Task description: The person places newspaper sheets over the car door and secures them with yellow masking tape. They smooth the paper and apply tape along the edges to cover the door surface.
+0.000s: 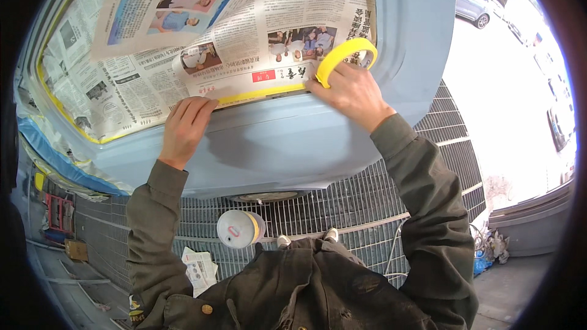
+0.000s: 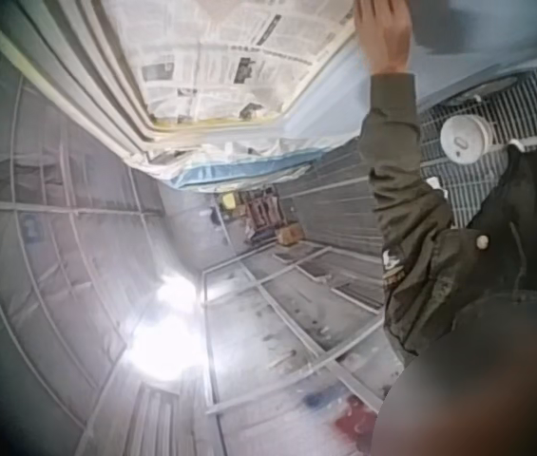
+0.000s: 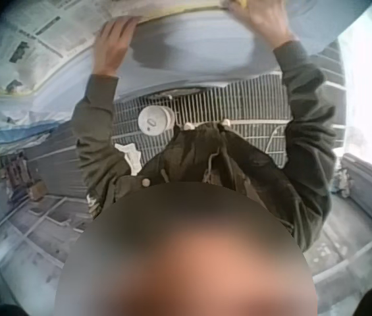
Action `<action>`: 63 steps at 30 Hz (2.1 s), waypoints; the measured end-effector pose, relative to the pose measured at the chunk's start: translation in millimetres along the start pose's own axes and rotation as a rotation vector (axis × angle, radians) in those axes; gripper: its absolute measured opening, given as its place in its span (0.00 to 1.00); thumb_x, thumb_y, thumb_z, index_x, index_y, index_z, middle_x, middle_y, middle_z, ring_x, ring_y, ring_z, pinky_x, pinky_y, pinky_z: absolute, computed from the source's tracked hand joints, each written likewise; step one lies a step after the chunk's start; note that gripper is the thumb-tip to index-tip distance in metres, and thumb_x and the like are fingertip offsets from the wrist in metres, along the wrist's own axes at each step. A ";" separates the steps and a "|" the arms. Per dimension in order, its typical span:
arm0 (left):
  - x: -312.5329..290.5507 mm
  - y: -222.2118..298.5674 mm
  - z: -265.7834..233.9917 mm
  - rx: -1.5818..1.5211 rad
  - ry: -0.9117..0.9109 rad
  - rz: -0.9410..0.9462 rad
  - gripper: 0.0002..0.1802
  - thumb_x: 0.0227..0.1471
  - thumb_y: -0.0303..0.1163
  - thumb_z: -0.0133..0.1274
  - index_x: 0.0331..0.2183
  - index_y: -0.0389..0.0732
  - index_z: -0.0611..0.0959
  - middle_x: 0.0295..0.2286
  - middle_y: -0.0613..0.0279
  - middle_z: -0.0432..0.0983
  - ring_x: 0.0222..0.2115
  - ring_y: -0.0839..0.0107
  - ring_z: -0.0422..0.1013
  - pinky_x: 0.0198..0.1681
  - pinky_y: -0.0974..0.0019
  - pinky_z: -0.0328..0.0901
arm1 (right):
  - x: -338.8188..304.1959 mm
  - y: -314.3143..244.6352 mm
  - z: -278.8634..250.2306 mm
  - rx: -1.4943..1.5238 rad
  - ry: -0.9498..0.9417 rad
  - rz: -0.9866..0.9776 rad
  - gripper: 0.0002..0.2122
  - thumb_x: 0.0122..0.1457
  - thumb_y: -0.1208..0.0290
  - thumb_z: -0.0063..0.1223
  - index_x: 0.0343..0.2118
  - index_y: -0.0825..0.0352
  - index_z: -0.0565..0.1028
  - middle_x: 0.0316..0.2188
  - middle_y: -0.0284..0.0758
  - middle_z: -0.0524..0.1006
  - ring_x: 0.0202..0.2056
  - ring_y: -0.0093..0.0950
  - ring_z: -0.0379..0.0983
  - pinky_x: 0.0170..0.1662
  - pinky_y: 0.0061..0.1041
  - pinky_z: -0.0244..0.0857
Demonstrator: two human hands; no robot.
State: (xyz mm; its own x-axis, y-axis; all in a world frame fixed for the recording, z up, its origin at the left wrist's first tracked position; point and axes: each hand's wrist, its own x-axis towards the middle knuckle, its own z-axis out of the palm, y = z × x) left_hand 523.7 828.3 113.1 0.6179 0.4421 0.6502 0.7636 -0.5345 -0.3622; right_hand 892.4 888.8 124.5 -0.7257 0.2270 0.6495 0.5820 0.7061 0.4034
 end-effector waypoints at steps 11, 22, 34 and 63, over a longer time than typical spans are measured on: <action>20.0 -22.3 15.1 -0.469 -0.271 -0.237 0.06 0.53 0.25 0.56 0.35 0.40 0.85 0.34 0.59 0.81 0.38 0.55 0.77 0.39 0.55 0.72 | 12.8 21.9 2.2 0.074 -0.275 0.058 0.09 0.52 0.73 0.60 0.37 0.59 0.83 0.33 0.33 0.81 0.43 0.27 0.79 0.37 0.28 0.78; 53.7 -39.8 14.7 -0.650 -0.552 -0.260 0.08 0.49 0.25 0.61 0.34 0.38 0.90 0.32 0.54 0.84 0.36 0.53 0.78 0.42 0.55 0.72 | 19.2 24.1 -7.8 0.063 -0.462 0.121 0.08 0.52 0.73 0.59 0.35 0.59 0.84 0.35 0.35 0.83 0.46 0.29 0.79 0.41 0.30 0.78; 73.9 -50.0 16.8 -0.718 -0.720 -0.247 0.10 0.45 0.20 0.63 0.35 0.36 0.90 0.30 0.50 0.85 0.34 0.57 0.81 0.39 0.60 0.73 | 24.2 27.7 -6.7 0.046 -0.460 0.056 0.07 0.51 0.73 0.57 0.33 0.59 0.84 0.36 0.36 0.84 0.46 0.32 0.79 0.44 0.31 0.78; 93.1 43.6 34.9 -0.798 -0.302 -0.277 0.11 0.54 0.24 0.58 0.40 0.32 0.85 0.38 0.48 0.83 0.37 0.53 0.79 0.42 0.58 0.72 | 35.1 33.2 -3.8 0.125 -0.545 0.050 0.05 0.52 0.73 0.55 0.25 0.61 0.82 0.26 0.35 0.80 0.40 0.36 0.79 0.41 0.35 0.75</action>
State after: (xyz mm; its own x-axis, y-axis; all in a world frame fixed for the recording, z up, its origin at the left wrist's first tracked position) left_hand 621.1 871.3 134.6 0.5395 0.7404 0.4009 0.6052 -0.6721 0.4267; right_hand 887.7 917.7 163.1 -0.8026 0.5525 0.2251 0.5964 0.7523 0.2798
